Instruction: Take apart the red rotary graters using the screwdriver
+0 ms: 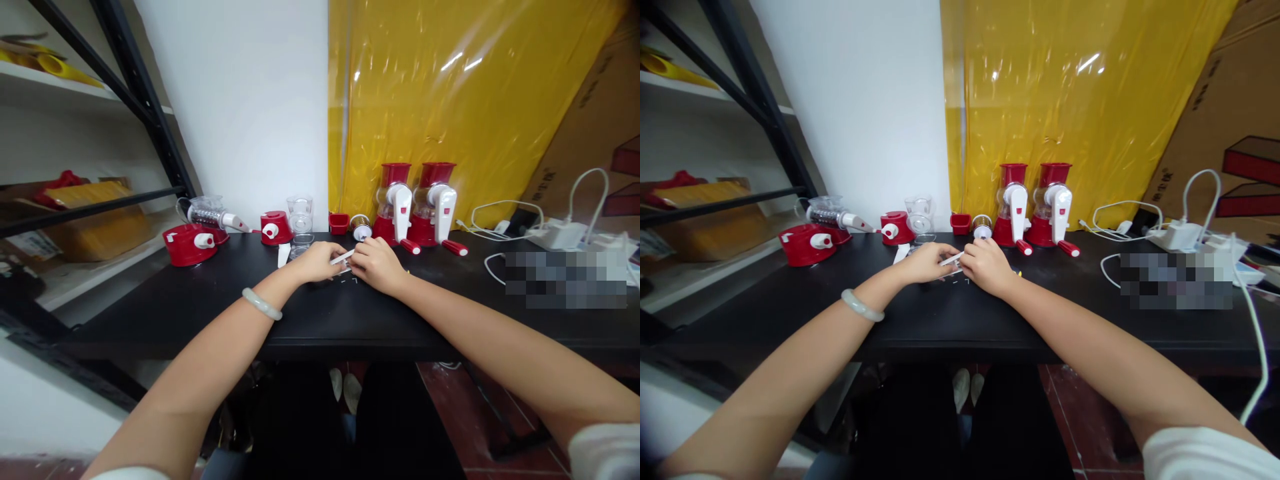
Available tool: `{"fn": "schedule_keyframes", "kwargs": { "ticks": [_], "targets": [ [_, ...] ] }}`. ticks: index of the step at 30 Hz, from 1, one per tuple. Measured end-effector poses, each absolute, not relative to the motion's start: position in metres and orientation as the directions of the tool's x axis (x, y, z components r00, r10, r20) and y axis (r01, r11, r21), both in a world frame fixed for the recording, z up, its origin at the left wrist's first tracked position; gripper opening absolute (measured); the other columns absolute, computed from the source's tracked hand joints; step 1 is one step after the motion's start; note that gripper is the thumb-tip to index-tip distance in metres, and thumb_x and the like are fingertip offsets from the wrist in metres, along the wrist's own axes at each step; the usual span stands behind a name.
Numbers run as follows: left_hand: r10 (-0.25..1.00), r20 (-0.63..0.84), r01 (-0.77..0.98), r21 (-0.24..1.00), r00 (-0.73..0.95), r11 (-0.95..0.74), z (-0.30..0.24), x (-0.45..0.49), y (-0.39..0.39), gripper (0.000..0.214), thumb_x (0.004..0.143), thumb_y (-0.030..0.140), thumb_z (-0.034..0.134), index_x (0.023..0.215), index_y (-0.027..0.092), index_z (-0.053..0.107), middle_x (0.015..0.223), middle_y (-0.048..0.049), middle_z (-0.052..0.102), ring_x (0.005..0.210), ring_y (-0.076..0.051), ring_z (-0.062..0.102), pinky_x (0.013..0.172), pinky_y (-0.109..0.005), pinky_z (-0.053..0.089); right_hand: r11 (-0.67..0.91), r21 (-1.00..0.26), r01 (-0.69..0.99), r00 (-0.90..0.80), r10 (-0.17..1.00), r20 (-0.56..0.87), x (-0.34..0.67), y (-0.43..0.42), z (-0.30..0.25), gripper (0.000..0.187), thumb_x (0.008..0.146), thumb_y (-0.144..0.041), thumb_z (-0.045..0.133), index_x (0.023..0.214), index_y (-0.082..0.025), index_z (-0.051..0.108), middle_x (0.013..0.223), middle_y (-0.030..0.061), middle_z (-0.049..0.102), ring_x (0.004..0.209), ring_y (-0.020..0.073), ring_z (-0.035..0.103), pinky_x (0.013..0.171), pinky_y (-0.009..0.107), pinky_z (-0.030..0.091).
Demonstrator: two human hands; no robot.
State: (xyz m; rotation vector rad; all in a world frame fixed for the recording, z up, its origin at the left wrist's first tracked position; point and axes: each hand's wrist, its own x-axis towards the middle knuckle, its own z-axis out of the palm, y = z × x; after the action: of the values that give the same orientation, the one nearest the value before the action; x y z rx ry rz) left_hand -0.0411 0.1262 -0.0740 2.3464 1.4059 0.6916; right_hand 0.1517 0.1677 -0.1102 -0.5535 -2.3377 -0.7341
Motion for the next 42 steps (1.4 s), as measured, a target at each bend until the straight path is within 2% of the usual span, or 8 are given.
{"fn": "schedule_keyframes", "kwargs": {
  "ticks": [6,11,18,22,26,32,37,42],
  "targets": [
    [0.886,0.308,0.759,0.463,0.347,-0.458,-0.073,-0.039,0.125,0.028,0.074,0.023,0.068,0.101,0.018,0.072,0.082,-0.0038,0.075,0.074,-0.018,0.069,0.065,-0.024,0.051,0.754,0.356,0.552,-0.707,0.198,0.679,0.151,0.168,-0.112,0.024,0.095,-0.026,0.048,0.079,-0.018,0.064,0.078,0.007,0.059,0.079,0.0211,0.043,0.068,0.036,0.027],
    [0.894,0.312,0.744,0.501,0.321,-0.442,-0.074,-0.038,0.124,0.027,0.074,0.021,0.068,0.101,0.018,0.072,0.083,-0.004,0.074,0.071,-0.018,0.069,0.065,-0.025,0.053,0.78,0.308,0.544,-0.702,0.223,0.676,0.151,0.169,-0.113,0.022,0.094,-0.024,0.049,0.082,-0.018,0.065,0.079,0.0082,0.059,0.081,0.022,0.044,0.068,0.035,0.03],
    [0.911,0.289,0.711,0.571,0.295,-0.411,-0.079,-0.039,0.128,0.032,0.075,0.022,0.066,0.107,0.018,0.069,0.083,-0.0026,0.074,0.06,-0.014,0.066,0.057,-0.023,0.052,0.817,0.231,0.529,-0.687,0.252,0.682,0.15,0.168,-0.11,0.019,0.093,-0.022,0.049,0.084,-0.018,0.066,0.083,0.0094,0.06,0.082,0.0225,0.046,0.071,0.036,0.035],
    [0.903,0.333,0.738,0.531,0.27,-0.416,-0.078,-0.038,0.127,0.028,0.076,0.023,0.065,0.104,0.018,0.07,0.084,-0.0033,0.074,0.065,-0.015,0.067,0.061,-0.022,0.052,0.842,0.162,0.514,-0.655,0.264,0.707,0.149,0.167,-0.11,0.016,0.092,-0.019,0.049,0.089,-0.018,0.064,0.086,0.0094,0.062,0.084,0.0223,0.049,0.076,0.036,0.039],
    [0.878,0.388,0.757,0.474,0.28,-0.45,-0.077,-0.037,0.126,0.026,0.077,0.022,0.063,0.101,0.018,0.071,0.087,-0.0045,0.074,0.073,-0.017,0.068,0.066,-0.023,0.052,0.834,0.12,0.539,-0.635,0.309,0.708,0.148,0.162,-0.109,0.015,0.09,-0.026,0.054,0.099,-0.017,0.061,0.091,0.0096,0.062,0.088,0.0232,0.05,0.077,0.036,0.039],
    [0.867,0.419,0.755,0.466,0.271,-0.462,-0.078,-0.034,0.125,0.031,0.073,0.017,0.061,0.103,0.017,0.07,0.09,-0.0045,0.075,0.081,-0.018,0.069,0.073,-0.025,0.052,0.731,0.175,0.66,-0.598,0.37,0.71,0.146,0.157,-0.109,0.025,0.092,-0.041,0.052,0.086,-0.018,0.061,0.087,0.0097,0.061,0.085,0.0242,0.048,0.07,0.036,0.032],
    [0.855,0.446,0.74,0.473,0.266,-0.477,-0.081,-0.031,0.126,0.032,0.075,0.019,0.061,0.107,0.017,0.068,0.093,-0.0049,0.074,0.082,-0.018,0.069,0.076,-0.026,0.054,0.682,0.212,0.7,-0.588,0.381,0.713,0.145,0.159,-0.11,0.028,0.095,-0.041,0.048,0.085,-0.018,0.062,0.089,0.0109,0.062,0.084,0.0243,0.047,0.069,0.037,0.03],
    [0.862,0.433,0.686,0.543,0.265,-0.484,-0.083,-0.03,0.126,0.042,0.074,0.019,0.066,0.116,0.018,0.063,0.101,-0.0047,0.073,0.085,-0.018,0.069,0.081,-0.027,0.054,0.645,0.217,0.733,-0.57,0.408,0.713,0.145,0.161,-0.112,0.028,0.096,-0.038,0.045,0.09,-0.017,0.062,0.091,0.0122,0.06,0.084,0.0248,0.047,0.068,0.036,0.031]
  ]
}}
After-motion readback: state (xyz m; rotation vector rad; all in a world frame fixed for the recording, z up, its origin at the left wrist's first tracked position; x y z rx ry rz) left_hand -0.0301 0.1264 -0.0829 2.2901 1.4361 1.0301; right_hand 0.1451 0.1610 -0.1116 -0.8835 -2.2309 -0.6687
